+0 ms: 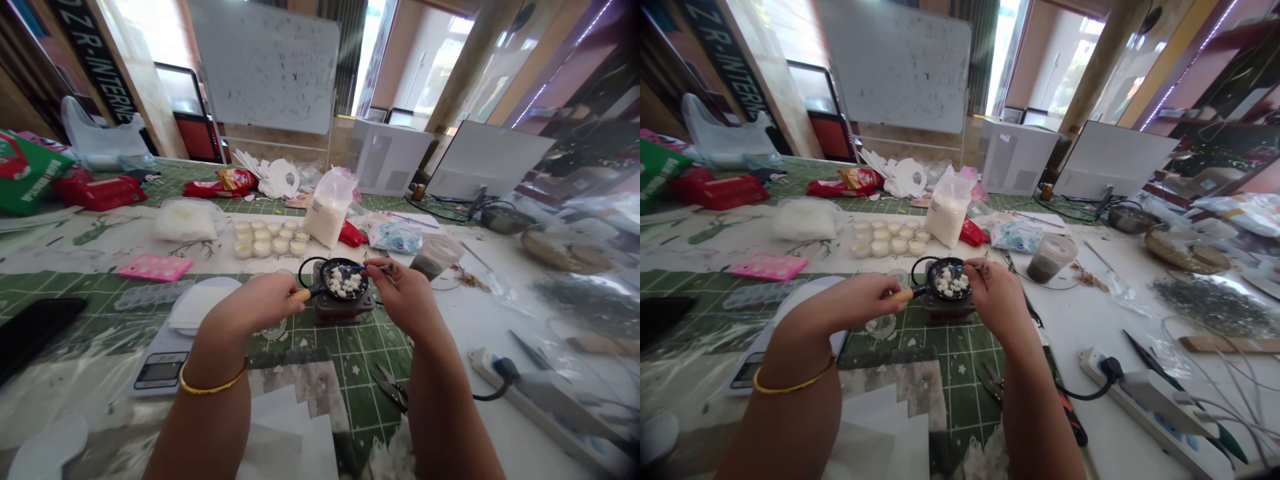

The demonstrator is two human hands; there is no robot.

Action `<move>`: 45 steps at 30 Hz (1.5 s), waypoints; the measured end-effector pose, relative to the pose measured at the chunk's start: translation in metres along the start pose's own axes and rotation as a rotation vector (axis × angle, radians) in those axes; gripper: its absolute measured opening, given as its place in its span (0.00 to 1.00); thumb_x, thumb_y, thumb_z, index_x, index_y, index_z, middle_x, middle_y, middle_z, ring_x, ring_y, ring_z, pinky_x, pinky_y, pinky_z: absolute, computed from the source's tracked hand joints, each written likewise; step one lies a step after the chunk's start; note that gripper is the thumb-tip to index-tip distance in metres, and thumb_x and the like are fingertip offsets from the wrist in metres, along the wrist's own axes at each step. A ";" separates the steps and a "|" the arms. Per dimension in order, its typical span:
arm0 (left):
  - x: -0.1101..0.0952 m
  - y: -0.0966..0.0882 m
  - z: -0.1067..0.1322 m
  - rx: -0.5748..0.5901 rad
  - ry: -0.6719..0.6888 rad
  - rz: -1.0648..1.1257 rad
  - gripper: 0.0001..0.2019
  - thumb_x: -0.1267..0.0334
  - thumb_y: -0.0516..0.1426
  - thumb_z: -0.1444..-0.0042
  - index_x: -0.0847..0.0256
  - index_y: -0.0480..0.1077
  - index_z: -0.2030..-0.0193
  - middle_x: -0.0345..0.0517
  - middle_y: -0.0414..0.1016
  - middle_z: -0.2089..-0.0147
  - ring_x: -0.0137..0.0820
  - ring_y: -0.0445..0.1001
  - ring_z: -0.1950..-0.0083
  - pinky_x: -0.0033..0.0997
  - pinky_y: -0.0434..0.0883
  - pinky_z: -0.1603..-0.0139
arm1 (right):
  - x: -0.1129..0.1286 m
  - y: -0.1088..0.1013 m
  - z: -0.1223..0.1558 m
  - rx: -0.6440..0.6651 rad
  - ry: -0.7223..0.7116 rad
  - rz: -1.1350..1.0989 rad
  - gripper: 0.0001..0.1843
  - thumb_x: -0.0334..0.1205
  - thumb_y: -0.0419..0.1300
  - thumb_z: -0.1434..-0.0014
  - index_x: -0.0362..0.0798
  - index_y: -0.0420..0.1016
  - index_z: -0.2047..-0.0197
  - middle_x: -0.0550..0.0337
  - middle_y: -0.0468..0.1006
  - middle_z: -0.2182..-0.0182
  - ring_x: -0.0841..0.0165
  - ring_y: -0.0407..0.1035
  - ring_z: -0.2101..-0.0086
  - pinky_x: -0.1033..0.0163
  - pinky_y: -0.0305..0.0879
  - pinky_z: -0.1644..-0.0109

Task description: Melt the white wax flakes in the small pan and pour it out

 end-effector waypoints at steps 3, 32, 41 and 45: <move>0.000 -0.001 0.000 -0.014 -0.002 0.001 0.18 0.47 0.48 0.49 0.60 0.65 0.74 0.43 0.70 0.73 0.29 0.65 0.74 0.28 0.55 0.75 | 0.004 0.008 0.001 0.069 -0.009 0.035 0.12 0.42 0.52 0.42 0.50 0.75 0.62 0.60 0.79 0.69 0.67 0.71 0.67 0.64 0.60 0.63; -0.002 0.000 -0.001 0.008 -0.011 0.021 0.21 0.46 0.46 0.49 0.61 0.64 0.77 0.44 0.70 0.74 0.28 0.64 0.75 0.29 0.53 0.76 | 0.007 -0.026 0.012 0.023 -0.008 0.169 0.15 0.45 0.49 0.41 0.50 0.75 0.61 0.59 0.77 0.72 0.67 0.69 0.70 0.65 0.59 0.66; -0.001 0.001 -0.003 0.008 -0.009 0.028 0.21 0.45 0.45 0.49 0.61 0.62 0.79 0.45 0.68 0.76 0.28 0.62 0.76 0.29 0.52 0.76 | 0.003 -0.022 0.012 0.072 -0.003 0.134 0.15 0.45 0.50 0.42 0.51 0.75 0.61 0.59 0.78 0.70 0.66 0.70 0.69 0.64 0.61 0.66; 0.000 0.001 -0.003 0.008 -0.012 0.021 0.21 0.45 0.45 0.49 0.61 0.62 0.78 0.45 0.69 0.75 0.28 0.63 0.76 0.29 0.52 0.76 | 0.001 -0.020 0.012 0.088 0.023 0.191 0.13 0.44 0.50 0.42 0.49 0.75 0.65 0.59 0.78 0.73 0.66 0.70 0.70 0.64 0.60 0.66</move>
Point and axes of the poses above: each hand's wrist, its own z-axis away from the middle knuckle, its own y-axis out of the palm, x = y × z, the point moved 10 cm from there along -z, towards the middle knuckle
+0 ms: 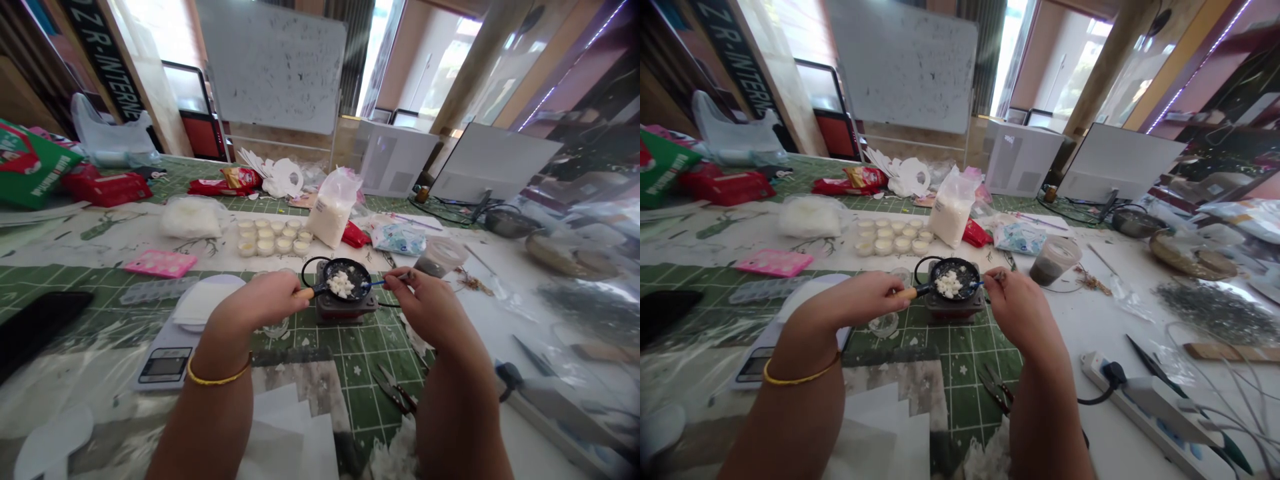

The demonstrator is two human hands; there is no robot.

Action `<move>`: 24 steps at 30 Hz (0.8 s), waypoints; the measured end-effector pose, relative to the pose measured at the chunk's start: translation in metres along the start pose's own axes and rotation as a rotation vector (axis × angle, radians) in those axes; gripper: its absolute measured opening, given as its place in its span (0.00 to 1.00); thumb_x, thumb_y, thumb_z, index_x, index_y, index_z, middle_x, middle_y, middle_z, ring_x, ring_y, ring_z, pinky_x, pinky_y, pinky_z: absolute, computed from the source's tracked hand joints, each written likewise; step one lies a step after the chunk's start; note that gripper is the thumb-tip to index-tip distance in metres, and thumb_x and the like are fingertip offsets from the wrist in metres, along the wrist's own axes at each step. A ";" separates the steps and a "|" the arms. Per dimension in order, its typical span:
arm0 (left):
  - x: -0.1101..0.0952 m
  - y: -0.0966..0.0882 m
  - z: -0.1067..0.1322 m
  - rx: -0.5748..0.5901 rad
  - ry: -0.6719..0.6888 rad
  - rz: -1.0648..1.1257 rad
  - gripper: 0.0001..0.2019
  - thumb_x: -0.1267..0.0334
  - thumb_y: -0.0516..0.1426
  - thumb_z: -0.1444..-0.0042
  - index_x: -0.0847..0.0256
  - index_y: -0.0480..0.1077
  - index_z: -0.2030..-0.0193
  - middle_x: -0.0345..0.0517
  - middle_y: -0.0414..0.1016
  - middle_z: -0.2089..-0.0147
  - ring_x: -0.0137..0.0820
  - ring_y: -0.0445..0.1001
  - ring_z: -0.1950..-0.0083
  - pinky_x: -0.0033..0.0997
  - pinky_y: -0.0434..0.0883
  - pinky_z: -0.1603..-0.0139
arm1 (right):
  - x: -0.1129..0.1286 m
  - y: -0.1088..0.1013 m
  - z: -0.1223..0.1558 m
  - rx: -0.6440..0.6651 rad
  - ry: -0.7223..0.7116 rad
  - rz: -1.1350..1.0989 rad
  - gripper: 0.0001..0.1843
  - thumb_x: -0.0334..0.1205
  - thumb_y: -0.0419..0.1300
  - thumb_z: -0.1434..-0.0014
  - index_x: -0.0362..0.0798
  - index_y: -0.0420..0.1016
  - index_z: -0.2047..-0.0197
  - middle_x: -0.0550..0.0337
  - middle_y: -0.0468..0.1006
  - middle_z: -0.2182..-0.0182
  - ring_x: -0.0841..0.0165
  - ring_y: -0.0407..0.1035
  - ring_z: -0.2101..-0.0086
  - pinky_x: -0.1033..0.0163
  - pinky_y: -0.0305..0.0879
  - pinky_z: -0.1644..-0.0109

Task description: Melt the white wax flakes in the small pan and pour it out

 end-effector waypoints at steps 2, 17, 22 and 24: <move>-0.001 -0.001 0.000 -0.006 0.001 -0.014 0.21 0.45 0.45 0.49 0.60 0.62 0.78 0.44 0.68 0.75 0.29 0.63 0.75 0.29 0.52 0.76 | 0.008 0.008 0.002 0.067 -0.049 -0.054 0.13 0.45 0.50 0.42 0.51 0.75 0.65 0.61 0.78 0.70 0.67 0.71 0.68 0.64 0.61 0.64; -0.001 -0.002 0.001 -0.029 0.022 0.006 0.20 0.46 0.45 0.48 0.60 0.63 0.77 0.43 0.70 0.75 0.28 0.64 0.74 0.29 0.55 0.75 | 0.016 0.016 -0.004 0.027 -0.067 -0.121 0.14 0.43 0.51 0.41 0.52 0.75 0.59 0.60 0.79 0.68 0.66 0.71 0.65 0.64 0.61 0.62; 0.000 -0.002 0.001 -0.032 0.019 0.019 0.20 0.46 0.45 0.48 0.61 0.64 0.77 0.44 0.70 0.75 0.28 0.64 0.75 0.28 0.54 0.76 | 0.011 0.008 -0.006 -0.074 -0.050 -0.106 0.15 0.44 0.50 0.41 0.51 0.75 0.60 0.59 0.78 0.68 0.66 0.70 0.66 0.63 0.61 0.62; 0.001 -0.002 0.001 -0.024 0.007 0.013 0.19 0.46 0.47 0.49 0.60 0.65 0.76 0.44 0.70 0.75 0.29 0.65 0.75 0.28 0.55 0.76 | 0.011 0.011 -0.007 -0.056 -0.056 -0.100 0.15 0.43 0.50 0.41 0.51 0.75 0.58 0.58 0.78 0.66 0.66 0.70 0.65 0.63 0.61 0.61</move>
Point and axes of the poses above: each hand's wrist, its own z-axis away from the middle knuckle, its own y-axis out of the palm, x = y × z, the point moved 10 cm from there along -z, towards the middle knuckle
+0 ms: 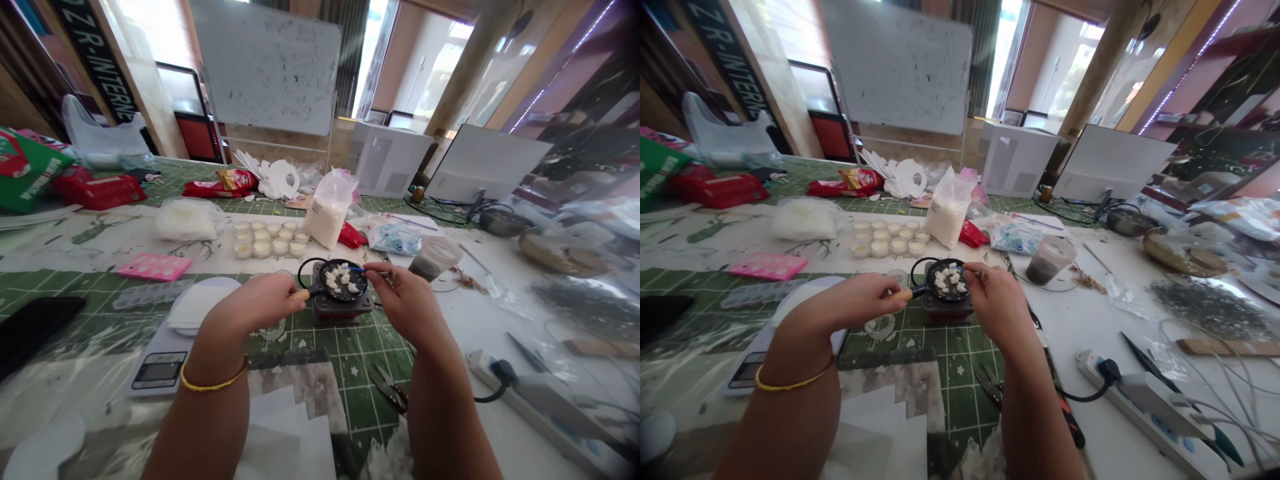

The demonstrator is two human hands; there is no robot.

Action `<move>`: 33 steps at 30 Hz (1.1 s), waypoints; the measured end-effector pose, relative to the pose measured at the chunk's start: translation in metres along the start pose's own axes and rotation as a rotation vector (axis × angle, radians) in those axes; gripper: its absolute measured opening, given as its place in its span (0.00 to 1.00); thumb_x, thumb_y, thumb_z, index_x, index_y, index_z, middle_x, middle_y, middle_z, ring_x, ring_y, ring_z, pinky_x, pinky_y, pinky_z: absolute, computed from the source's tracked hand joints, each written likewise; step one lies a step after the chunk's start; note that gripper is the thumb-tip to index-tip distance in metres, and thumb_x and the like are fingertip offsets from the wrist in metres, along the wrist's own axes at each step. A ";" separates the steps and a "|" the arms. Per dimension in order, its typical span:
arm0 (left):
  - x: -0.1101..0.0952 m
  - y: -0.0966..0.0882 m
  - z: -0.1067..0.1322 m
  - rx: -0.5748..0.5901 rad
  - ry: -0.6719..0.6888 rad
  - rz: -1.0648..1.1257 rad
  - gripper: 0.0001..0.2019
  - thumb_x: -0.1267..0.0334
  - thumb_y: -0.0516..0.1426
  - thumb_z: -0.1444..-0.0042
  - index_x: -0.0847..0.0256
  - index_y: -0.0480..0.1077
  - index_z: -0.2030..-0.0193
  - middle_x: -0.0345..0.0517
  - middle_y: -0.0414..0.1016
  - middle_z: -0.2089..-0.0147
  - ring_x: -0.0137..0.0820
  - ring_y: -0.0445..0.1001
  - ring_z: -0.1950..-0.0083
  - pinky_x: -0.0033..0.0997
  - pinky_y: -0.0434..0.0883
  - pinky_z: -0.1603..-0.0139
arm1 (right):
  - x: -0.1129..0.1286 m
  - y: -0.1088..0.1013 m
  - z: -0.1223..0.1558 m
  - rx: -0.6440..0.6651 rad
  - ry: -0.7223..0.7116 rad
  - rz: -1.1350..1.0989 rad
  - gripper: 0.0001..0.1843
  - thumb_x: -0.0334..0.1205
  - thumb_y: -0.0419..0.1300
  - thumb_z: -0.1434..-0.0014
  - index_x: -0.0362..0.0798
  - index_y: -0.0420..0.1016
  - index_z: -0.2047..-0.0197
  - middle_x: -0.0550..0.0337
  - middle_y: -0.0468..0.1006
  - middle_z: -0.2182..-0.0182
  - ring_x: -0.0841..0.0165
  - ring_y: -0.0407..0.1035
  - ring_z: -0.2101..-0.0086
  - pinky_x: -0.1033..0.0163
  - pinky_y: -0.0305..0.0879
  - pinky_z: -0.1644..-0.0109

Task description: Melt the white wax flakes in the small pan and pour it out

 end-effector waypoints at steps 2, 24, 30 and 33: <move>0.000 0.000 0.000 0.008 0.000 -0.001 0.18 0.47 0.49 0.51 0.60 0.66 0.75 0.43 0.71 0.73 0.30 0.66 0.73 0.28 0.55 0.75 | -0.001 0.008 -0.001 0.059 0.008 0.022 0.14 0.43 0.50 0.41 0.51 0.75 0.59 0.58 0.78 0.68 0.65 0.70 0.66 0.62 0.61 0.61; 0.002 0.003 -0.002 0.015 0.017 -0.021 0.16 0.49 0.50 0.51 0.60 0.66 0.74 0.43 0.70 0.72 0.30 0.66 0.72 0.28 0.55 0.75 | -0.003 -0.016 0.006 -0.076 0.039 0.014 0.14 0.45 0.50 0.41 0.51 0.74 0.61 0.59 0.78 0.70 0.66 0.70 0.67 0.64 0.60 0.63; 0.003 0.003 -0.003 0.015 0.012 -0.044 0.15 0.49 0.50 0.52 0.59 0.65 0.72 0.42 0.70 0.71 0.30 0.66 0.72 0.28 0.55 0.76 | -0.008 -0.004 0.001 0.021 0.040 0.014 0.14 0.44 0.49 0.41 0.50 0.74 0.63 0.59 0.78 0.71 0.66 0.70 0.68 0.64 0.59 0.65; 0.002 0.004 -0.004 0.025 0.010 -0.057 0.15 0.49 0.50 0.52 0.59 0.65 0.73 0.43 0.70 0.71 0.30 0.66 0.72 0.28 0.55 0.76 | -0.009 -0.008 0.000 -0.045 0.049 0.004 0.14 0.44 0.49 0.41 0.50 0.74 0.62 0.59 0.78 0.71 0.66 0.70 0.68 0.64 0.59 0.65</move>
Point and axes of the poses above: each hand's wrist, its own z-axis away from the middle knuckle, its own y-axis out of the palm, x = y × z, the point moved 10 cm from there along -z, towards the middle knuckle
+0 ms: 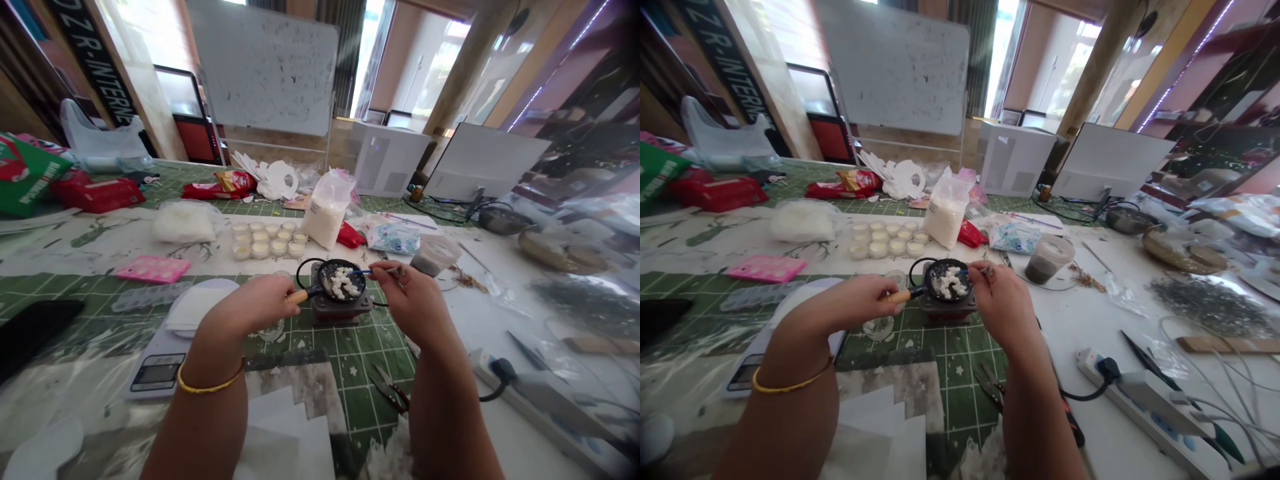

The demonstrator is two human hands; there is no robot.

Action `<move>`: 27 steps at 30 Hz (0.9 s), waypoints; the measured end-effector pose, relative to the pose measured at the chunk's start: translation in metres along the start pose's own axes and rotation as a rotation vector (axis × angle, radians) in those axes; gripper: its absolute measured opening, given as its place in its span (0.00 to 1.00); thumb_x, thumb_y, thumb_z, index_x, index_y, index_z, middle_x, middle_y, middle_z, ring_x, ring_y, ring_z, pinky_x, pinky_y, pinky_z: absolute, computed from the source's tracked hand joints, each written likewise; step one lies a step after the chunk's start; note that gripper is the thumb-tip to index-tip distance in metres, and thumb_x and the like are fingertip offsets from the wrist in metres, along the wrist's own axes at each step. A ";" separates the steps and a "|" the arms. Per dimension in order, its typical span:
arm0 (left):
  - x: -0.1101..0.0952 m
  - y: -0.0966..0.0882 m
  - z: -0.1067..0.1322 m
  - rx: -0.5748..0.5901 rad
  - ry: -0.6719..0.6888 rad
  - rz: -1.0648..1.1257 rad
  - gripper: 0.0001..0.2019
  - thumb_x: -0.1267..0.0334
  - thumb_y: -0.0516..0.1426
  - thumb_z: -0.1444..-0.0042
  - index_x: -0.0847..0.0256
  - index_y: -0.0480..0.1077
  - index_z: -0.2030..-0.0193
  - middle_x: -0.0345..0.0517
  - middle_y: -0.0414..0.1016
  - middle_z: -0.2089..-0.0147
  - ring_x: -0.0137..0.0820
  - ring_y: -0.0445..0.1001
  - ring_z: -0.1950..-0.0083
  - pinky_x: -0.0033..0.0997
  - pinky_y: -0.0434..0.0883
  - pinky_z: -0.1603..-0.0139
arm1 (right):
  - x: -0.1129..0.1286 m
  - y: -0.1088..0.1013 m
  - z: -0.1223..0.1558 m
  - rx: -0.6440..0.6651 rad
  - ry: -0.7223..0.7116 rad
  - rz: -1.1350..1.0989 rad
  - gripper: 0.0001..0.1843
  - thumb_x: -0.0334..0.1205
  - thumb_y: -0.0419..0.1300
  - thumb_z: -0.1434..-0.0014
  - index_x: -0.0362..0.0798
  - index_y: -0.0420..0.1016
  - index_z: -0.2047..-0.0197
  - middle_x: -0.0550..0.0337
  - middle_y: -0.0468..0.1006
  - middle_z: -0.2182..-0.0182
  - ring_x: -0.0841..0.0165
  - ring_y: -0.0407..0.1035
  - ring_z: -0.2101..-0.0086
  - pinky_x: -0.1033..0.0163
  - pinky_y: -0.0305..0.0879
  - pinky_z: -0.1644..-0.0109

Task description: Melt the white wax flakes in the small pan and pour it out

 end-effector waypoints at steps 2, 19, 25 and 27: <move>0.000 0.000 0.000 0.002 -0.012 -0.002 0.14 0.50 0.51 0.52 0.59 0.65 0.73 0.43 0.70 0.71 0.30 0.66 0.72 0.28 0.55 0.76 | 0.000 0.004 0.000 0.035 0.003 0.012 0.14 0.43 0.49 0.41 0.50 0.75 0.62 0.59 0.78 0.72 0.66 0.70 0.69 0.64 0.58 0.65; 0.002 -0.003 0.002 -0.023 0.004 0.016 0.13 0.52 0.50 0.52 0.59 0.67 0.71 0.41 0.71 0.71 0.30 0.67 0.72 0.28 0.56 0.75 | 0.017 0.018 0.006 0.127 -0.072 -0.027 0.12 0.43 0.51 0.41 0.52 0.75 0.62 0.61 0.78 0.70 0.67 0.70 0.67 0.65 0.60 0.63; 0.002 -0.004 0.003 -0.020 0.002 0.021 0.12 0.52 0.51 0.53 0.58 0.68 0.71 0.41 0.72 0.70 0.30 0.68 0.71 0.28 0.57 0.75 | 0.008 0.010 0.001 0.012 -0.024 -0.053 0.14 0.44 0.50 0.41 0.51 0.74 0.57 0.58 0.78 0.64 0.67 0.71 0.64 0.64 0.61 0.60; 0.003 -0.004 0.003 -0.020 -0.002 0.024 0.12 0.52 0.51 0.53 0.58 0.67 0.71 0.41 0.72 0.70 0.30 0.68 0.71 0.28 0.57 0.75 | 0.006 0.020 0.000 0.105 -0.022 -0.027 0.14 0.43 0.51 0.42 0.51 0.75 0.59 0.58 0.79 0.66 0.66 0.71 0.65 0.63 0.61 0.60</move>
Point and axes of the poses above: each hand's wrist, its own z-axis away from the middle knuckle, its own y-axis out of the palm, x = y × z, the point moved 10 cm from there along -z, towards the middle knuckle
